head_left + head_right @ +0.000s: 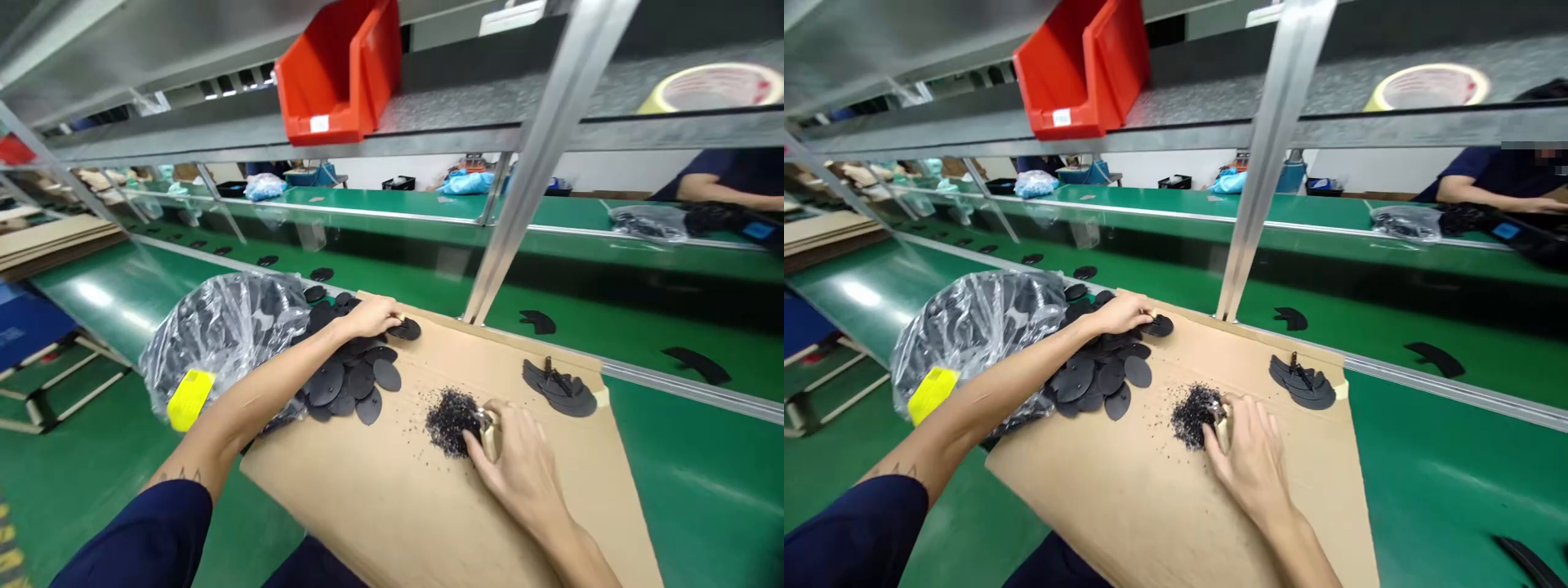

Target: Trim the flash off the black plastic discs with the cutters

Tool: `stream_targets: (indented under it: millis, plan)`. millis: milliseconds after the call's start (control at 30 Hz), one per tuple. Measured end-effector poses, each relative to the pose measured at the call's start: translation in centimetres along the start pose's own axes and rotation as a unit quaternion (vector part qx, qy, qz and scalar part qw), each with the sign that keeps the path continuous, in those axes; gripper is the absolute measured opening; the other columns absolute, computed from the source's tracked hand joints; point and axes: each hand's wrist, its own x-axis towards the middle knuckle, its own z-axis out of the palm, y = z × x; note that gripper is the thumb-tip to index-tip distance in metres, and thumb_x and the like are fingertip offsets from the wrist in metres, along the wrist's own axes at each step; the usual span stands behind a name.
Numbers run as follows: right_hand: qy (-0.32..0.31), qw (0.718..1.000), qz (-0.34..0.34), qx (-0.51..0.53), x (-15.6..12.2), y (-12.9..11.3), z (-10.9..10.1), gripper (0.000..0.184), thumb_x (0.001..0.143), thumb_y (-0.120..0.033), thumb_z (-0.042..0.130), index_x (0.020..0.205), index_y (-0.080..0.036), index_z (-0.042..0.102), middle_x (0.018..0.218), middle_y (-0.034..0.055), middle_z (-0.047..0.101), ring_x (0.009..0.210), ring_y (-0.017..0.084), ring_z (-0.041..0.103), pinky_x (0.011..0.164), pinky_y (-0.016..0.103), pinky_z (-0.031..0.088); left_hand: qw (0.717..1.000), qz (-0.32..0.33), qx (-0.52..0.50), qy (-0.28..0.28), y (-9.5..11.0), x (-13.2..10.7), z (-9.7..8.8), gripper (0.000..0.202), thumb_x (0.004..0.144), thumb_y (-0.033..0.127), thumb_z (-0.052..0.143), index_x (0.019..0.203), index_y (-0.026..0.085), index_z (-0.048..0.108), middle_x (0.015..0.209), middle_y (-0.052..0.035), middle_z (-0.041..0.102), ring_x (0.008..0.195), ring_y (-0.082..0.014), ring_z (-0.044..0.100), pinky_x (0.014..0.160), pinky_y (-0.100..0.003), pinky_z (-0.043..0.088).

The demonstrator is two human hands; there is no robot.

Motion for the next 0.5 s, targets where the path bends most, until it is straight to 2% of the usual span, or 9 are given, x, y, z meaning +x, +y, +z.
stream_targets:
  millis: [133, 267, 333, 500]
  plan:
    - [0.002, 1.000, 0.003, 0.013, -0.8, 0.5, 0.1, 0.013, 0.096, -0.022, 0.050, 0.109, -0.018, 0.052, 0.088, 0.0066, 0.061, 0.075, 0.022, 0.056, 0.066, 0.032, 0.040, 0.997, -0.056, 0.046, 0.024, -4.5, 5.6, -0.5, 0.012, 0.093, 0.019, 0.062, 0.091, 0.016, 0.074, 0.097, -0.0074, 0.074, 0.092, -0.0220, 0.070, 0.085, -0.032, 0.054]
    - [0.014, 0.999, 0.030, 0.034, -1.5, 0.7, -0.1, 0.010, 0.099, -0.022, 0.050, 0.108, -0.018, 0.054, 0.088, 0.0071, 0.060, 0.076, 0.021, 0.055, 0.066, 0.033, 0.041, 0.993, -0.091, 0.069, 0.011, -7.5, 9.9, 0.9, 0.025, 0.099, 0.034, 0.062, 0.113, 0.014, 0.067, 0.114, -0.0084, 0.069, 0.102, -0.0203, 0.068, 0.093, -0.041, 0.058]
    - [0.011, 0.998, 0.042, 0.038, -1.9, 0.8, -0.3, 0.012, 0.099, -0.021, 0.051, 0.109, -0.018, 0.055, 0.091, 0.0083, 0.061, 0.078, 0.022, 0.056, 0.067, 0.034, 0.042, 0.993, -0.097, 0.069, -0.016, -8.6, 11.1, 2.1, 0.029, 0.099, 0.037, 0.062, 0.117, 0.014, 0.065, 0.117, -0.0086, 0.067, 0.104, -0.0201, 0.067, 0.092, -0.041, 0.059]
    - [0.001, 0.998, 0.047, 0.040, -2.2, 0.8, -0.3, 0.020, 0.098, -0.018, 0.052, 0.117, -0.016, 0.057, 0.097, 0.0107, 0.062, 0.085, 0.024, 0.056, 0.071, 0.036, 0.045, 0.994, -0.082, 0.057, -0.052, -10.2, 12.1, 3.7, 0.021, 0.097, 0.032, 0.064, 0.108, 0.013, 0.067, 0.106, -0.0064, 0.070, 0.092, -0.0174, 0.068, 0.087, -0.036, 0.058]
